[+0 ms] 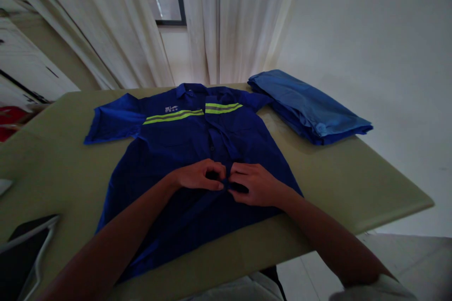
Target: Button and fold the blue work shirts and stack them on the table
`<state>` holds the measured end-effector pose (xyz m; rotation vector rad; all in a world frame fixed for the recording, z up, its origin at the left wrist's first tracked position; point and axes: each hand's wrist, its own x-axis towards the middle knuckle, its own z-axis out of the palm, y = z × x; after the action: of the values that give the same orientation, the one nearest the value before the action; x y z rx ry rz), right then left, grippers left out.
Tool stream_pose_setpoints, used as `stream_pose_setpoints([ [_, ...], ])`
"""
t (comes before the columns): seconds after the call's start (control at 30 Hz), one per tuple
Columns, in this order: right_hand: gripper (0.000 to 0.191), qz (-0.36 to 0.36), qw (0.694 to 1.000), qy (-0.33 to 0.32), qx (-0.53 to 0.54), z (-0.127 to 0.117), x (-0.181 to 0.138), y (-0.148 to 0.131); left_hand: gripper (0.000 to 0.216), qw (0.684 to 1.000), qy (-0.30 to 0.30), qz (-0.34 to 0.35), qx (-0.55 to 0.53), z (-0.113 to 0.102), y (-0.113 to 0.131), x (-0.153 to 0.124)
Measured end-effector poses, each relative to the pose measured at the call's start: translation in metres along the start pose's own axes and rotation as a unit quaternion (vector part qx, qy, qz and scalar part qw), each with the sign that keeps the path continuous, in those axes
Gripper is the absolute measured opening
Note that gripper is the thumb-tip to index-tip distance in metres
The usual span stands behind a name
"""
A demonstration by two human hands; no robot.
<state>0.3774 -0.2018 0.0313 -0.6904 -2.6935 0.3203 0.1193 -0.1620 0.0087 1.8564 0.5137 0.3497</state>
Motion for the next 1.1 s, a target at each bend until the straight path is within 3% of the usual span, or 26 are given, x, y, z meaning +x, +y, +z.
stream_pose_setpoints([
  [0.17,0.009,-0.026,0.999,-0.039,0.012,-0.002,0.001,0.005,0.022,1.0,0.011,0.01,-0.004,0.001,0.002,0.0],
  [0.77,0.016,-0.069,0.996,-0.033,0.048,0.005,0.002,0.009,0.017,0.997,0.037,0.049,0.044,0.003,0.002,-0.001],
  [1.1,0.016,-0.1,0.994,-0.028,0.014,0.009,0.002,0.012,0.018,0.997,0.023,0.045,0.055,0.002,-0.001,0.0],
])
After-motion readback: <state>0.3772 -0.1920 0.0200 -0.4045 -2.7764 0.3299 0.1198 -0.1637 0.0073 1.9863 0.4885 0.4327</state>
